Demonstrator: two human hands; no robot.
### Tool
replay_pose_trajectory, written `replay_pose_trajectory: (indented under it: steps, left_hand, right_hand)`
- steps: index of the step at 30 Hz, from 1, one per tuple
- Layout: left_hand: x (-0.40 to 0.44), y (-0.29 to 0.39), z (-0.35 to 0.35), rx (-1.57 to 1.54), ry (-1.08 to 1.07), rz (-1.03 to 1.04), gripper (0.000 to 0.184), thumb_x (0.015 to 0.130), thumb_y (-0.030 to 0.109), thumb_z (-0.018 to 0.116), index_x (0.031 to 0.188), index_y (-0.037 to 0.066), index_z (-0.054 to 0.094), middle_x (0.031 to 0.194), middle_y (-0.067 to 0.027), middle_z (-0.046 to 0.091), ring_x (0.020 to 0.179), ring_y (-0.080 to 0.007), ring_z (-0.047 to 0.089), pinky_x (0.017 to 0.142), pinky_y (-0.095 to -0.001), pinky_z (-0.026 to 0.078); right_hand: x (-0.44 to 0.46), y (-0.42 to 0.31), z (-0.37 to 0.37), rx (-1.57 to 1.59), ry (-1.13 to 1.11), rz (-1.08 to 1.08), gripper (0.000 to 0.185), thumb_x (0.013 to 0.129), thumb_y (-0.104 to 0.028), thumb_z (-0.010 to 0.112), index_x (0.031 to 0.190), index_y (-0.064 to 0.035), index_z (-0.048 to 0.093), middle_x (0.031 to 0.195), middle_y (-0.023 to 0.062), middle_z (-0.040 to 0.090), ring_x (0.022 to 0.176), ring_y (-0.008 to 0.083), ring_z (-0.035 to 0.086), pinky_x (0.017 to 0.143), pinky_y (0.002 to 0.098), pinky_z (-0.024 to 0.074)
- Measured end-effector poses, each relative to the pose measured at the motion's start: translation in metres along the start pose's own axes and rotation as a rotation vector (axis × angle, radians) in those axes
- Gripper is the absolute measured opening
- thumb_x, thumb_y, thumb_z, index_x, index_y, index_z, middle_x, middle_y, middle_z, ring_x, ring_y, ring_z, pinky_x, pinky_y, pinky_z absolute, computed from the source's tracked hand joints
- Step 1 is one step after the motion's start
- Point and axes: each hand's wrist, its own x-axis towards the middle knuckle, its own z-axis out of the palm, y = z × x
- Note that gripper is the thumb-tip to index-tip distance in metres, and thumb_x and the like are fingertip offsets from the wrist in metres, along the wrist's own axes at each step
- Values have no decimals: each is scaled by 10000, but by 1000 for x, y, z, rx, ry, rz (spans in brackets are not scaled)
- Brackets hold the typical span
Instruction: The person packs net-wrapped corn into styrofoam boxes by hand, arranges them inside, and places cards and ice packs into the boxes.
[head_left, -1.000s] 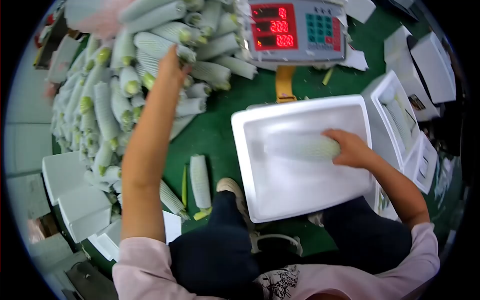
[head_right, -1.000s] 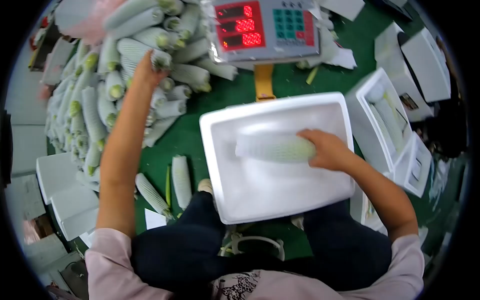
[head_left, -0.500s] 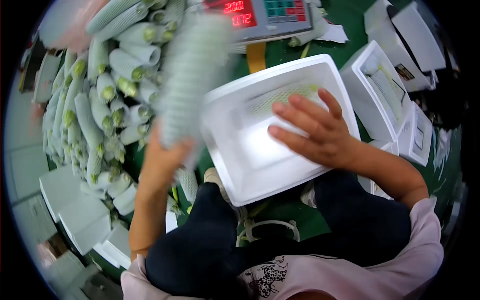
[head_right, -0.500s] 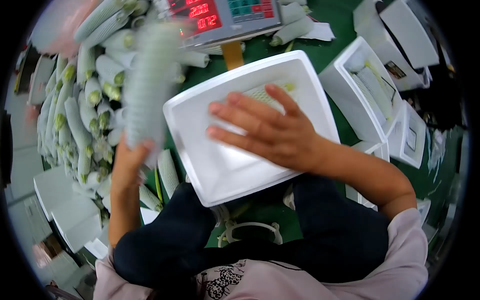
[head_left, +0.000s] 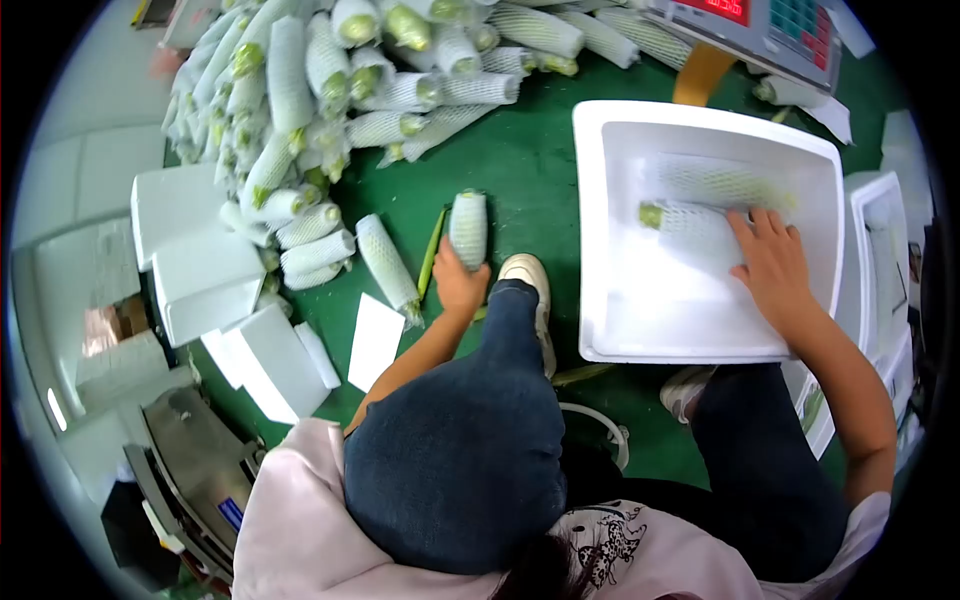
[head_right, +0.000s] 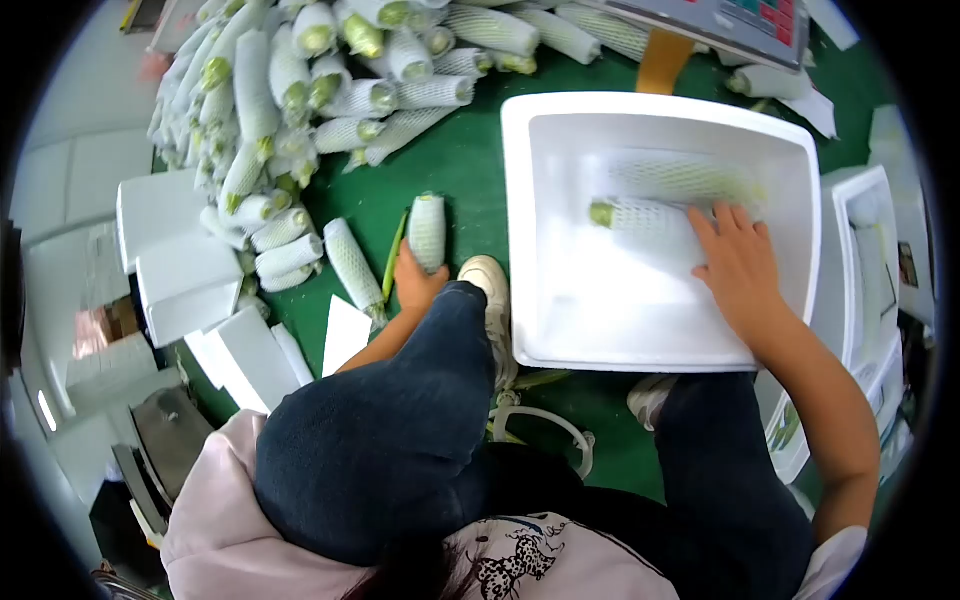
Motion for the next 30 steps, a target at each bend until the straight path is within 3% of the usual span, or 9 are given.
replay_pose_trajectory:
  steps: [4, 8, 12, 14, 16, 19, 22, 24, 30]
  left_hand:
    - [33, 8, -27, -414, -112, -110, 865, 707, 263, 789, 1413, -31, 386, 1247, -270, 584, 1122, -355, 606, 963, -447, 483]
    - [24, 130, -120, -762, -117, 290, 841, 786, 208, 778, 1468, -21, 343, 1288, -178, 573, 1119, -261, 599, 975, -378, 478]
    - [-9, 246, -199, -556, -832, 534, 880, 735, 220, 777, 1480, -13, 371, 1353, -168, 548, 1237, -261, 553, 1052, -388, 434]
    - [-29, 260, -189, -532, -1095, 939, 918, 812, 307, 793, 1530, 9, 306, 1422, -177, 504, 1317, -267, 472, 1096, -387, 383]
    - [-33, 245, -168, -1008, -1506, 557, 757, 965, 341, 653, 1533, -11, 297, 1404, -195, 536, 1283, -270, 538, 1034, -373, 446]
    - [4, 159, -120, -1382, -475, 184, 373, 1037, 243, 526, 1296, -25, 547, 1206, -134, 668, 1167, -221, 608, 1012, -345, 448]
    - [60, -33, -41, -427, 615, -109, 649, 851, 205, 679, 1440, 83, 436, 1443, -169, 458, 1319, -315, 465, 1084, -432, 388]
    - [73, -85, -44, 58, 514, -649, 1012, 707, 432, 790, 1530, 139, 279, 1457, -252, 391, 1337, -411, 416, 1085, -523, 384]
    - [84, -133, -35, -451, 236, -578, 854, 738, 365, 807, 1378, -29, 401, 1207, -245, 622, 1041, -385, 643, 910, -498, 514]
  right_hand:
    - [22, 18, 39, 25, 159, -116, 621, 757, -73, 726, 1348, -59, 534, 1212, 163, 535, 1151, 332, 528, 894, 413, 487]
    - [20, 5, 9, 220, 384, -184, 549, 800, -30, 700, 1328, -87, 562, 1356, 157, 526, 1231, 330, 540, 988, 407, 496]
    - [-17, -54, -59, -3, 884, -672, 484, 865, -78, 681, 1324, -214, 612, 1363, 62, 575, 1252, 218, 562, 1193, 502, 271]
    - [-29, -82, -73, 74, 754, -667, 569, 772, -116, 732, 1321, -203, 609, 1300, 56, 608, 1240, 223, 573, 1187, 470, 258]
    - [-29, -62, -76, 265, 488, -630, 706, 655, -154, 795, 1333, -161, 598, 1265, 103, 613, 1216, 270, 580, 1124, 441, 348]
    - [-30, -23, -89, 604, 73, -369, 826, 556, -101, 843, 1343, -95, 593, 1134, 132, 619, 1074, 329, 600, 970, 402, 475]
    - [-24, 13, -44, 697, -134, -343, 748, 602, -57, 802, 1319, -90, 594, 1118, 156, 604, 1037, 361, 592, 922, 410, 484]
    - [-13, 16, -28, 341, -105, -426, 679, 612, -58, 800, 1265, -84, 611, 1121, 151, 609, 1060, 364, 590, 919, 428, 487]
    - [5, 4, 11, 126, -278, -185, 446, 659, -77, 786, 1076, -106, 630, 957, 145, 656, 891, 373, 632, 790, 472, 503]
